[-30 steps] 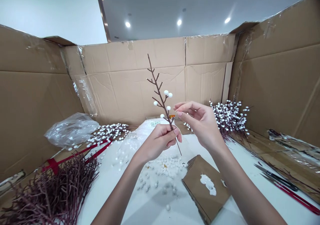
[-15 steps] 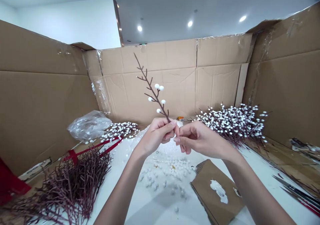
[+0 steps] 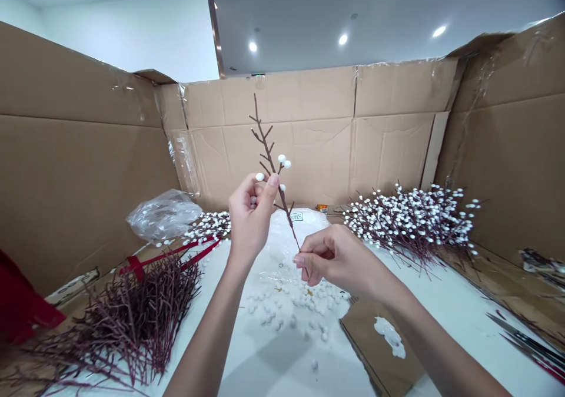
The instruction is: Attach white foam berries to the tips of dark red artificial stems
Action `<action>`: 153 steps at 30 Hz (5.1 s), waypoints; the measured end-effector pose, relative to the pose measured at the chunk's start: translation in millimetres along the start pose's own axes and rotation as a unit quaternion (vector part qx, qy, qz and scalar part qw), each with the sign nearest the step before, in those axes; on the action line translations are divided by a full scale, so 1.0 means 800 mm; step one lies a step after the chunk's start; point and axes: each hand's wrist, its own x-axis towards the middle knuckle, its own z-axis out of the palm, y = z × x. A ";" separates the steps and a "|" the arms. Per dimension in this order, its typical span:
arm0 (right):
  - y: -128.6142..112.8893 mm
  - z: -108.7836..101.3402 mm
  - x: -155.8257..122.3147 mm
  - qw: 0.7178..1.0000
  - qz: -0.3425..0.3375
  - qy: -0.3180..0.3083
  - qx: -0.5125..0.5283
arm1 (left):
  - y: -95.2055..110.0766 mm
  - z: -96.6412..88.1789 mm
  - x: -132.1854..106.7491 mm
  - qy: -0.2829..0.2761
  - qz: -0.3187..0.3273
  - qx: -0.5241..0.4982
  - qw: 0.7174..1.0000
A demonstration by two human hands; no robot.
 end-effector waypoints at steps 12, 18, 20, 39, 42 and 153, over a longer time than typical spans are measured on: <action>0.002 0.023 -0.003 0.991 -0.009 0.002 -0.135 | 0.010 -0.008 -0.001 0.005 0.024 -0.040 0.999; -0.001 0.019 -0.011 0.987 -0.003 -0.059 -0.153 | 0.021 -0.018 -0.001 -0.070 0.063 0.031 0.995; -0.001 0.014 -0.012 0.984 0.004 -0.104 -0.147 | 0.024 -0.020 -0.001 -0.119 0.039 0.028 0.992; -0.007 -0.044 -0.008 0.940 -0.203 0.207 0.180 | 0.022 0.007 -0.015 -0.223 -0.157 -0.102 0.957; -0.006 -0.038 -0.005 0.933 -0.212 0.234 0.171 | 0.025 0.011 -0.017 -0.230 -0.161 -0.118 0.952; 0.008 -0.027 0.011 0.931 -0.145 0.243 0.231 | 0.016 0.021 -0.015 -0.249 -0.228 -0.109 0.935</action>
